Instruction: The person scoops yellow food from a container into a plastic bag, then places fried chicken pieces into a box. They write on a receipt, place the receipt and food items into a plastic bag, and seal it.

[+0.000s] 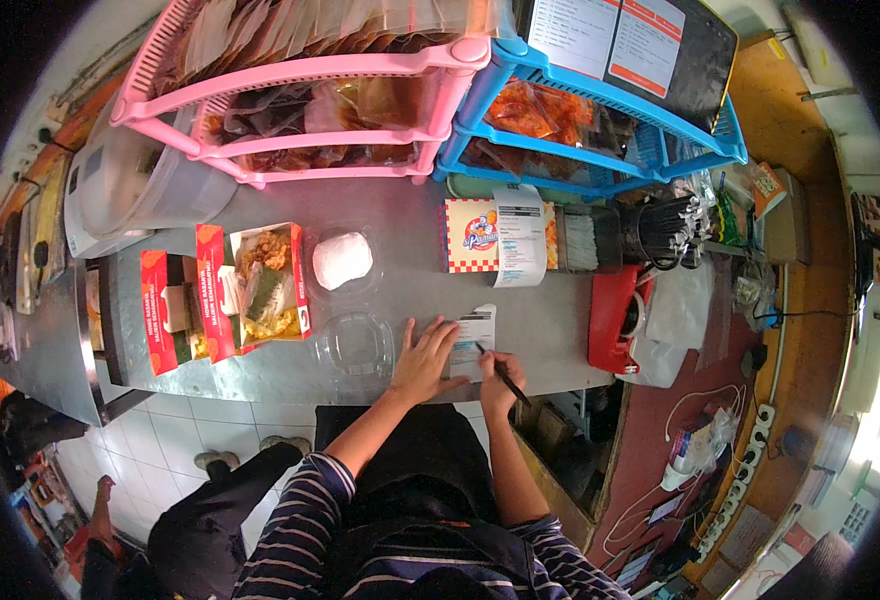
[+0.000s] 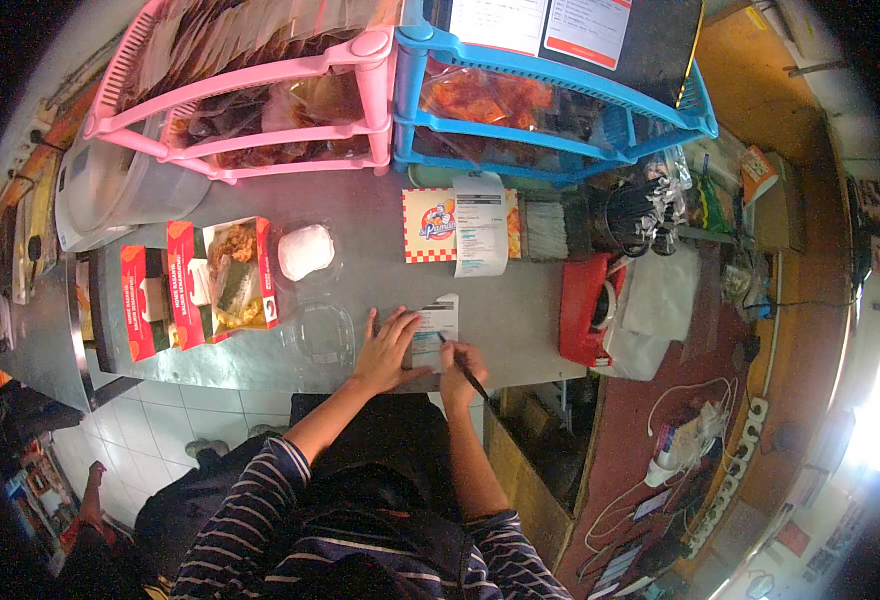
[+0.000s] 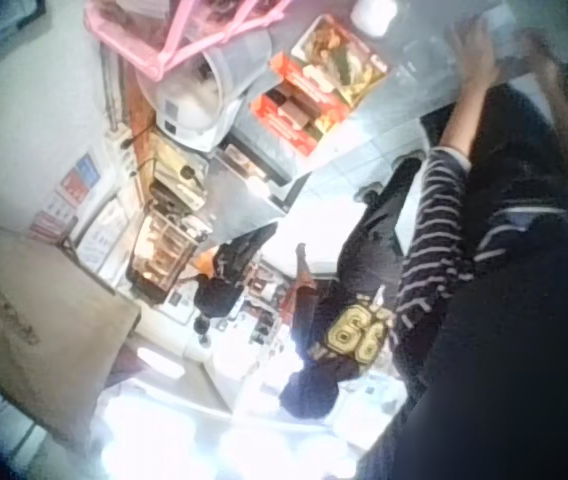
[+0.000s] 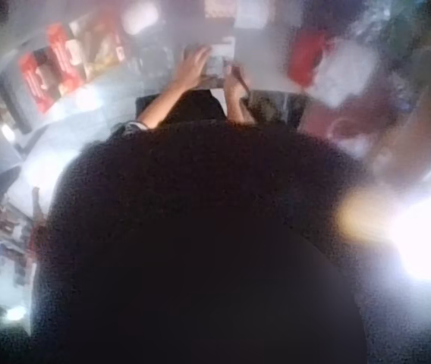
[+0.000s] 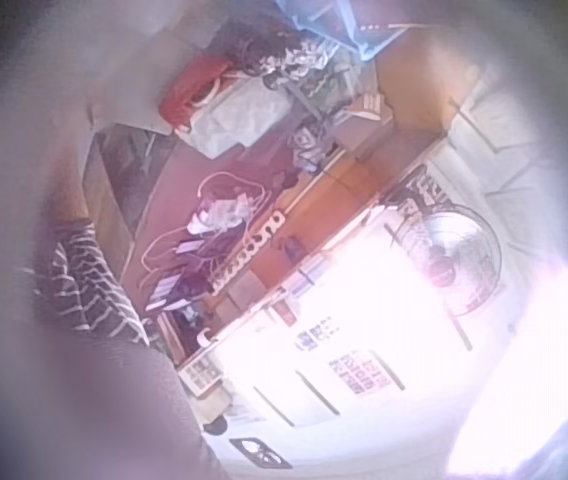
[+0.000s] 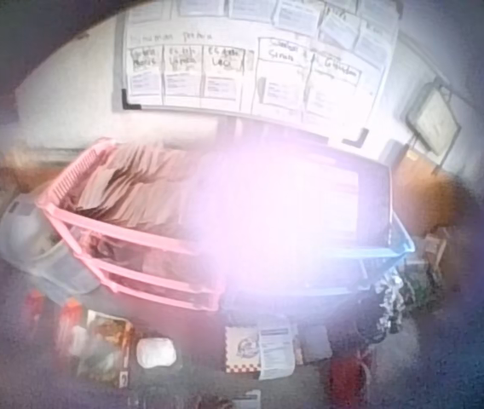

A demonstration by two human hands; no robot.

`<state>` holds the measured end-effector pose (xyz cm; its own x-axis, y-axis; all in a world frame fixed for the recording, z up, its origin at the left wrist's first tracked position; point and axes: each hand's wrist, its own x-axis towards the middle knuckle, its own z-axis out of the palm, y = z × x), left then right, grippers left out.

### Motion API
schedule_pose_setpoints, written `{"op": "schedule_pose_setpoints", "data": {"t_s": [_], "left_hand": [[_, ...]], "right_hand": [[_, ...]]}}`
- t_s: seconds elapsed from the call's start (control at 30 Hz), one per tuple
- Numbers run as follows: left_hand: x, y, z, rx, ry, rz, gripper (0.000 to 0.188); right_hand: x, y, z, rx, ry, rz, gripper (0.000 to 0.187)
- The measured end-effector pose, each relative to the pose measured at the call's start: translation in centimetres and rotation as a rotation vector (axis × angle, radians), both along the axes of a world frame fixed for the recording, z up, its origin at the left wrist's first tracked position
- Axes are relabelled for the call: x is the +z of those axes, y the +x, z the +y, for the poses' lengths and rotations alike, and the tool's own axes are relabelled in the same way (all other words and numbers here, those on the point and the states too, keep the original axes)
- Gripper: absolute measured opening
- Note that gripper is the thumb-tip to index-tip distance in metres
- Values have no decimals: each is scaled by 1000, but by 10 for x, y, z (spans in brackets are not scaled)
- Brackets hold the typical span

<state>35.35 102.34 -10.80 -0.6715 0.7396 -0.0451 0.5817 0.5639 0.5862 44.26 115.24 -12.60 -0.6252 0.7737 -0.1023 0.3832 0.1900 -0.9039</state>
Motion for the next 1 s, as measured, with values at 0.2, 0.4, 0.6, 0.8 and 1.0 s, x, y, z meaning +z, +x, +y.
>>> {"op": "schedule_pose_setpoints", "data": {"t_s": [0.2,0.4,0.6,0.8,1.0], "left_hand": [[-1,0,-1,-21,-40,7,85],[-3,0,-2,-19,-22,5,84],[-1,0,-1,-18,-37,13,83],[-2,0,-1,-20,-50,22,85],[-2,0,-1,-40,-84,28,86]], "right_hand": [[-4,2,-8,95,-124,12,6],[-8,6,-3,133,-48,-30,6],[-4,10,1,123,-88,-34,8],[-2,13,2,115,-55,-34,10],[-2,18,0,172,10,-75,10]]}}
